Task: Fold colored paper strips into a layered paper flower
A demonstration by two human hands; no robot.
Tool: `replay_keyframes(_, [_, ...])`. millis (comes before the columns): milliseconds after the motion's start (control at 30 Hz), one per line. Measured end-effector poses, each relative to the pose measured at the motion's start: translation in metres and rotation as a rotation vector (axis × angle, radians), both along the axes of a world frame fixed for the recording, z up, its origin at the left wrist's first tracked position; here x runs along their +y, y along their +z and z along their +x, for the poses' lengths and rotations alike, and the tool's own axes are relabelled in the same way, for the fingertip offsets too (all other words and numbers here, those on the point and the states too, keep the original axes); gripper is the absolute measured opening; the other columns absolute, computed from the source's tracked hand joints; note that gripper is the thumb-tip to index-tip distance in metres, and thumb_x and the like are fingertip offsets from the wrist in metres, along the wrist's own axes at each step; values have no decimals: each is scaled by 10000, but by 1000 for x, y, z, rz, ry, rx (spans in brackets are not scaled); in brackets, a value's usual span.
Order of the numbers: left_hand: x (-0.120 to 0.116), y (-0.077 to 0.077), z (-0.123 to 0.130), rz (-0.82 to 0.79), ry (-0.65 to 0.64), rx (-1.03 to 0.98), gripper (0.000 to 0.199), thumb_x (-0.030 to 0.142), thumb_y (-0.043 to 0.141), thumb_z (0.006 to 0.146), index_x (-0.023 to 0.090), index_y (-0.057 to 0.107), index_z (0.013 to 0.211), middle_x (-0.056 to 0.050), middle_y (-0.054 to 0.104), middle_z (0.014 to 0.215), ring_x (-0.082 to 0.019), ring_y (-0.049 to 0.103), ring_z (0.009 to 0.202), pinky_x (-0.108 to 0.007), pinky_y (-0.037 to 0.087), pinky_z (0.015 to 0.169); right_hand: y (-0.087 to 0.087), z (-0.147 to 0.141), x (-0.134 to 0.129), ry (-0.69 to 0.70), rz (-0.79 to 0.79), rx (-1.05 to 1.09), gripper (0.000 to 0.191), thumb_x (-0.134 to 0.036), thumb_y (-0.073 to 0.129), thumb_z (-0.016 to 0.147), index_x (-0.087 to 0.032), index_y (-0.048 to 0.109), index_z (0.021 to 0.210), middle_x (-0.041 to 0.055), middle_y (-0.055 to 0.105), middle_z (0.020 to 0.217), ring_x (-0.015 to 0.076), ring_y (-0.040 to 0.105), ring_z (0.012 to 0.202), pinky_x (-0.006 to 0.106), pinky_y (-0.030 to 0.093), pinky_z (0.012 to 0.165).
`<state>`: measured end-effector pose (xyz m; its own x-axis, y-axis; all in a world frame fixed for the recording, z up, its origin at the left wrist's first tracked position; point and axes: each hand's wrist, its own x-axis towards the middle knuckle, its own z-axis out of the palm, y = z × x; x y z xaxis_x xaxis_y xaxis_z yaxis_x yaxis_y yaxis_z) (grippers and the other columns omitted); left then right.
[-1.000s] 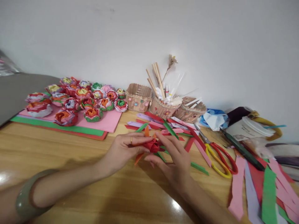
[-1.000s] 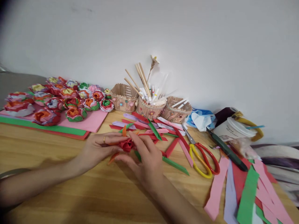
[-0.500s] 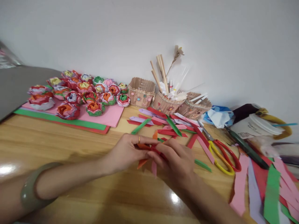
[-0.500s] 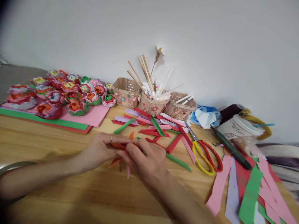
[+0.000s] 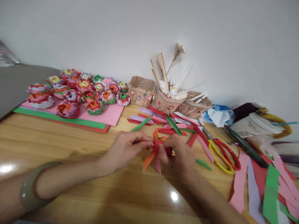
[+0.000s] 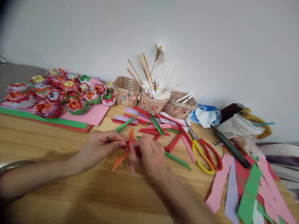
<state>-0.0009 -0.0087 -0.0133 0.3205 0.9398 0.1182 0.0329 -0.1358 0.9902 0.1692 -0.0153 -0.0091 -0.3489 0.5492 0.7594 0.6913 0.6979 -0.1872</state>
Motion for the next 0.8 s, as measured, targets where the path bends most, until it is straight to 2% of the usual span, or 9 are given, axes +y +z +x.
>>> replay_keyframes(233, [0, 0, 1, -56, -15, -32, 133, 259, 604, 780, 148, 660, 735, -24, 685, 731, -133, 616, 686, -229, 486, 645, 5, 1, -1, 37, 2, 15, 204, -96, 496, 796, -238, 382, 704, -53, 503, 511, 100, 463, 444, 208, 338, 408])
replay_keyframes(333, [5, -1, 1, -95, -33, -65, 129, 259, 610, 770, 141, 637, 723, -27, 674, 740, -128, 597, 689, -234, 468, 652, 9, 5, -2, 95, -37, 45, 136, -135, 492, 817, -225, 441, 728, -42, 510, 535, 97, 454, 451, 213, 342, 419])
replay_keyframes(400, [10, -1, 0, -123, -18, -103, 130, 256, 627, 748, 134, 615, 706, -33, 670, 752, -126, 586, 679, -234, 457, 637, 13, 8, -2, 135, -107, 140, 83, -213, 440, 863, -206, 517, 834, -20, 527, 597, 109, 480, 506, 230, 385, 470])
replay_keyframes(500, [16, 1, 0, -192, -19, -168, 151, 259, 657, 714, 125, 590, 693, -33, 659, 744, -121, 576, 660, -231, 450, 618, 17, 12, 2, -24, -172, 329, 139, -208, 444, 876, -204, 571, 932, 11, 570, 718, 138, 524, 648, 264, 429, 580])
replay_keyframes(600, [18, 1, 0, -270, -54, -218, 161, 257, 671, 707, 123, 582, 694, -11, 638, 697, -103, 568, 637, -214, 449, 612, 19, 10, 7, -113, -349, 399, 138, -218, 479, 869, -212, 603, 929, 24, 612, 820, 153, 561, 759, 284, 453, 668])
replay_keyframes(667, [18, -1, 0, -312, -71, -258, 165, 259, 676, 709, 125, 580, 696, -3, 631, 688, -96, 569, 632, -207, 451, 613, 19, 8, 10, -67, -533, 440, 155, -265, 487, 865, -203, 624, 901, 34, 635, 852, 159, 586, 782, 283, 469, 667])
replay_keyframes(800, [17, -3, 1, -369, -110, -285, 182, 271, 691, 698, 122, 587, 700, -3, 626, 696, -99, 577, 635, -217, 465, 626, 15, 3, 12, 73, -885, 544, 159, -294, 555, 814, -170, 654, 799, 30, 670, 790, 143, 611, 695, 245, 479, 588])
